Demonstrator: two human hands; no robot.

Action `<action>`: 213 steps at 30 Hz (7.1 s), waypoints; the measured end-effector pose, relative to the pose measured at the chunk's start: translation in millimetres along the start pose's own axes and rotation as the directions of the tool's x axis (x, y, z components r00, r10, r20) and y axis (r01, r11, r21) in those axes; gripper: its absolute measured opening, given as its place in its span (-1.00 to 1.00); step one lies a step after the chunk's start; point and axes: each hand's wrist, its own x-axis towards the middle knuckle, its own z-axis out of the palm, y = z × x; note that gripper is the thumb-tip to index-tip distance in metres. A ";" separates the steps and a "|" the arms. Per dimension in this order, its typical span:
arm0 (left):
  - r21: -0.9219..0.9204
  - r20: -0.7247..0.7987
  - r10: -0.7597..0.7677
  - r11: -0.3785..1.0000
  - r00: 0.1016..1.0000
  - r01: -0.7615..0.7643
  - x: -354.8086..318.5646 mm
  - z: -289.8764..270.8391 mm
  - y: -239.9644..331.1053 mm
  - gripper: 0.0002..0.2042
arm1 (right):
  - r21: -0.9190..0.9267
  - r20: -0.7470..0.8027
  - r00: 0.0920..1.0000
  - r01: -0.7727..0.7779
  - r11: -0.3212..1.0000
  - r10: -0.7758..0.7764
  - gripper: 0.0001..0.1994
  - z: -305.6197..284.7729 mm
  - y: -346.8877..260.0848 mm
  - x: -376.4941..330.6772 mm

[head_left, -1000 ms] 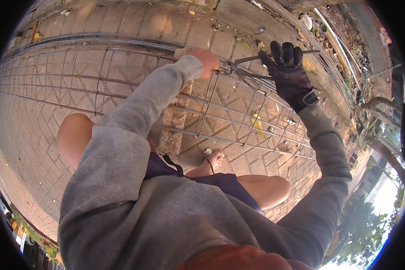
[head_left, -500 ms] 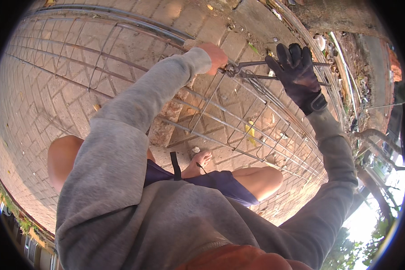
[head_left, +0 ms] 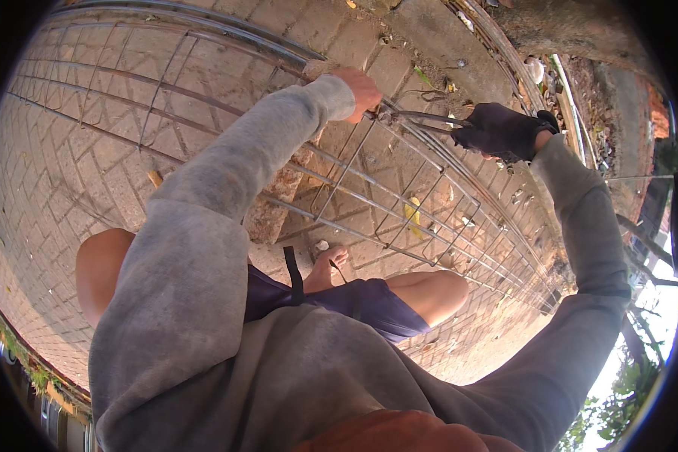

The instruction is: The person assembles a rebar mesh on a paved outdoor area by tying intersecting steel bars with wire using pliers. They position the bars, wrap wire around intersections, and twist the wire to secure the grid.

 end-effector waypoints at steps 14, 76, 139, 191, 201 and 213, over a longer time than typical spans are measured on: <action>-0.097 -0.004 0.012 0.995 1.000 -0.012 1.9 4.6 -7.1 -0.81 | -0.079 -0.265 0.943 0.189 0.979 -0.203 -0.54 19.4 6.1 -12.5; -0.139 -0.125 -0.028 0.990 0.992 0.010 -0.1 11.4 -4.1 -0.75 | -0.512 -0.467 0.881 -0.206 0.834 -0.069 -0.68 35.3 -31.4 -80.1; -0.131 -0.037 -0.026 0.991 0.999 0.021 -1.6 1.0 -2.6 -0.49 | 0.498 0.175 0.985 -0.087 0.863 -0.002 -0.64 91.3 -7.4 -92.2; -0.943 0.060 -0.808 0.147 -0.586 -0.299 -556.1 97.1 -148.7 -0.61 | 0.669 -0.710 0.684 0.730 -0.143 0.169 -0.35 299.8 -63.9 -4.2; -0.759 0.482 -0.389 -0.634 -0.785 -0.151 -533.8 374.5 11.4 0.31 | 0.797 -0.587 0.780 0.604 -0.016 0.217 -0.42 270.6 -50.2 -31.1; -0.653 0.385 -0.840 -0.541 -0.382 0.530 -578.3 334.1 -93.9 -0.03 | 0.775 -0.463 0.830 0.550 -0.311 0.311 -0.31 268.3 -41.4 -88.0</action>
